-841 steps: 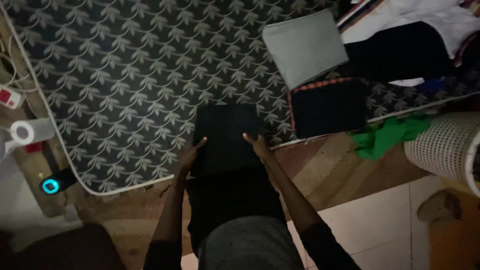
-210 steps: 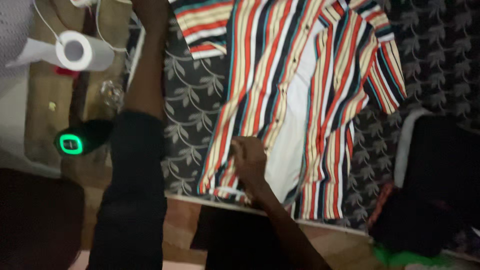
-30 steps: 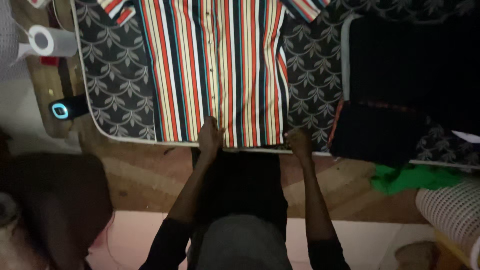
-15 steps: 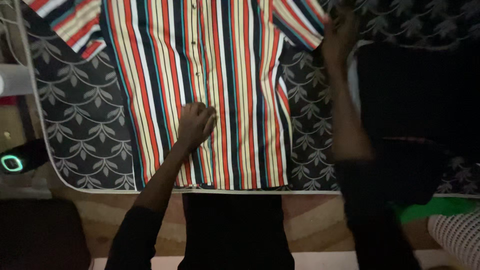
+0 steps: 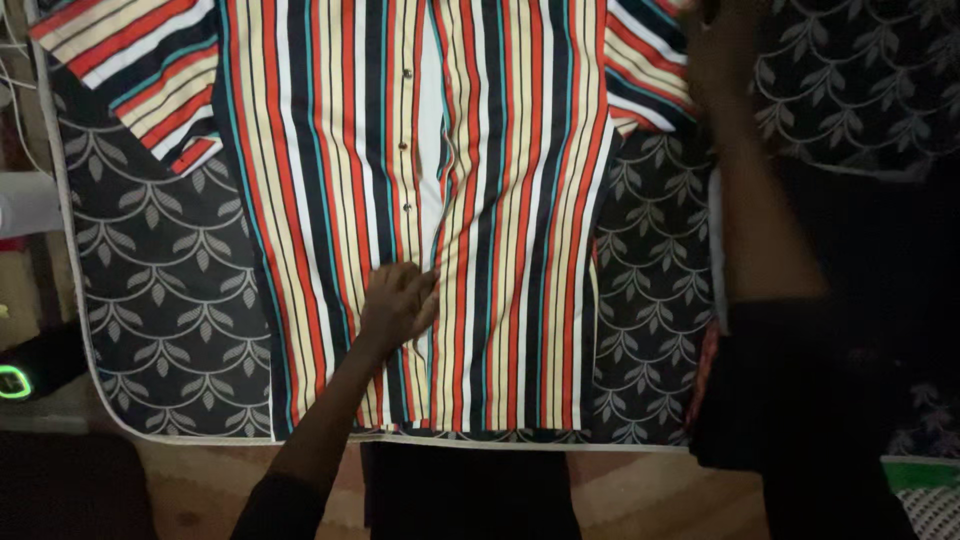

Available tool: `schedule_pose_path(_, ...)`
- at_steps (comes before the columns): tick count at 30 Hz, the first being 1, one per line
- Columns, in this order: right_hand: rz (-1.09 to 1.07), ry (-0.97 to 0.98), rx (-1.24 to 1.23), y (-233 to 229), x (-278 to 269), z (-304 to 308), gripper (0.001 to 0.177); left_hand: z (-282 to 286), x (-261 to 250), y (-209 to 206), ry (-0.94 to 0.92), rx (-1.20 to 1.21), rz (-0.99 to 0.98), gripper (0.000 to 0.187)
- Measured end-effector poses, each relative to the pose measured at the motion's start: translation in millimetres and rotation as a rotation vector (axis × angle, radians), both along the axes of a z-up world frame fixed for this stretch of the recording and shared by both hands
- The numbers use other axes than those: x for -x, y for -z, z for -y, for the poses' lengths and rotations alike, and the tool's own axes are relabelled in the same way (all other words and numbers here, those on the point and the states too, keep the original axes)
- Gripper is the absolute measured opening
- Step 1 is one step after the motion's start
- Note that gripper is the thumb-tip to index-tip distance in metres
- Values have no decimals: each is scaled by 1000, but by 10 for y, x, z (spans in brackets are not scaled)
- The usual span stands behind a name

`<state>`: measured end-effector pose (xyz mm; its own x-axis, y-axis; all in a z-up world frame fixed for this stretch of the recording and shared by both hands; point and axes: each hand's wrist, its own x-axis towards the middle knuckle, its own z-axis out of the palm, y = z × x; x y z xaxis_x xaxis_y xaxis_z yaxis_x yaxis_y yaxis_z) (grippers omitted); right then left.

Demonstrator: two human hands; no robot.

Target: The person folds a striped short-sleeve shirt and a white sleeveless top on a patterned mattress. They smooth each garment, fold sleeves and sides, then fold the body into a compact rectangle and place it aside.

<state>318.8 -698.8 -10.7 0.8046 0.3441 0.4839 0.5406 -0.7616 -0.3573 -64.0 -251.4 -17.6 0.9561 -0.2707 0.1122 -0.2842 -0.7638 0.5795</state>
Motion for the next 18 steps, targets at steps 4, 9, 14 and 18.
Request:
schedule_pose_path(4,-53,0,-48,249,-33,-150,21,-19,40,61,-4,25,-51,36)
schedule_pose_path(9,-215,52,-39,877,-398,-391,21,-70,69,195,20,31,-53,29)
schedule_pose_path(14,-205,255,24,1111,-581,-754,23,-109,95,254,56,37,-48,31)
schedule_pose_path(18,-147,171,-14,1046,-560,-1347,24,-134,88,321,52,31,40,35)
